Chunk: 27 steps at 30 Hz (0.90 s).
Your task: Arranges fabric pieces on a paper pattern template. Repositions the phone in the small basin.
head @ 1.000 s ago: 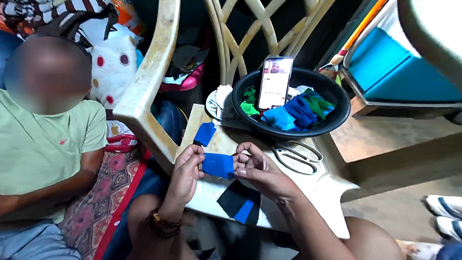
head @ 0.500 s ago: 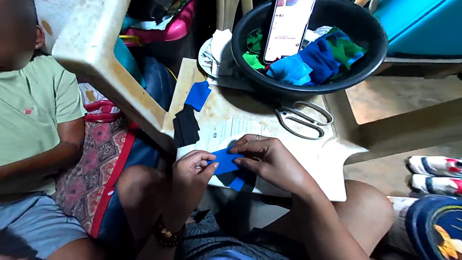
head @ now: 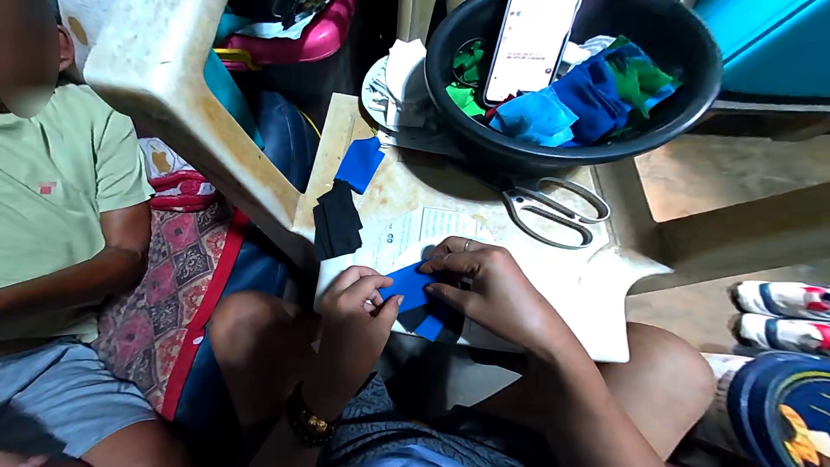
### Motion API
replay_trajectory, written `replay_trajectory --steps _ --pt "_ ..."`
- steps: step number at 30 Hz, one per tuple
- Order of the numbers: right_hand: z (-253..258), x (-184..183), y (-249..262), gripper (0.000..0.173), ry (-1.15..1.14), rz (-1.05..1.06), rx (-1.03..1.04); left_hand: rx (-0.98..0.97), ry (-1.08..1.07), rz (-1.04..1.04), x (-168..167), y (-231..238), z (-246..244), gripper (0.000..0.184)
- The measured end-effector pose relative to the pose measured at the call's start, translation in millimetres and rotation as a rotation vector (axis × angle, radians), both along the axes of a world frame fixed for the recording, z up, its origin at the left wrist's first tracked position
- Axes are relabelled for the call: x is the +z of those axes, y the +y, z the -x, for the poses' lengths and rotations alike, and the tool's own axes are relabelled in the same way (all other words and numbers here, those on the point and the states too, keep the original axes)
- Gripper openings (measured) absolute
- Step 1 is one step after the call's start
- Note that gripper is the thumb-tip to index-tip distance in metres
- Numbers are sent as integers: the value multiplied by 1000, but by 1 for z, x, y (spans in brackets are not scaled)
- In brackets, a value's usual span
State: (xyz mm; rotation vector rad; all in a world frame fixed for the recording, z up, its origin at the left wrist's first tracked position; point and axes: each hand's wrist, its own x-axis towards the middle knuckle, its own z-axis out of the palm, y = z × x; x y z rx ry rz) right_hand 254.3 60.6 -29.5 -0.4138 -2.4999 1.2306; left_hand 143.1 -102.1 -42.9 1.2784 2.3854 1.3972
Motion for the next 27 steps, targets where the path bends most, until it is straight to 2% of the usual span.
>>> replay_trajectory --steps 8,15,20,27 --pt "0 -3 2 11 -8 20 7 8 47 21 1 -1 -1 17" --pt "0 -5 2 14 -18 28 13 105 102 -10 1 -9 13 11" --pt "0 -5 1 15 -8 26 16 80 205 66 0 -9 16 14" --pt "-1 -4 1 15 -13 16 14 87 242 120 0 -5 13 9"
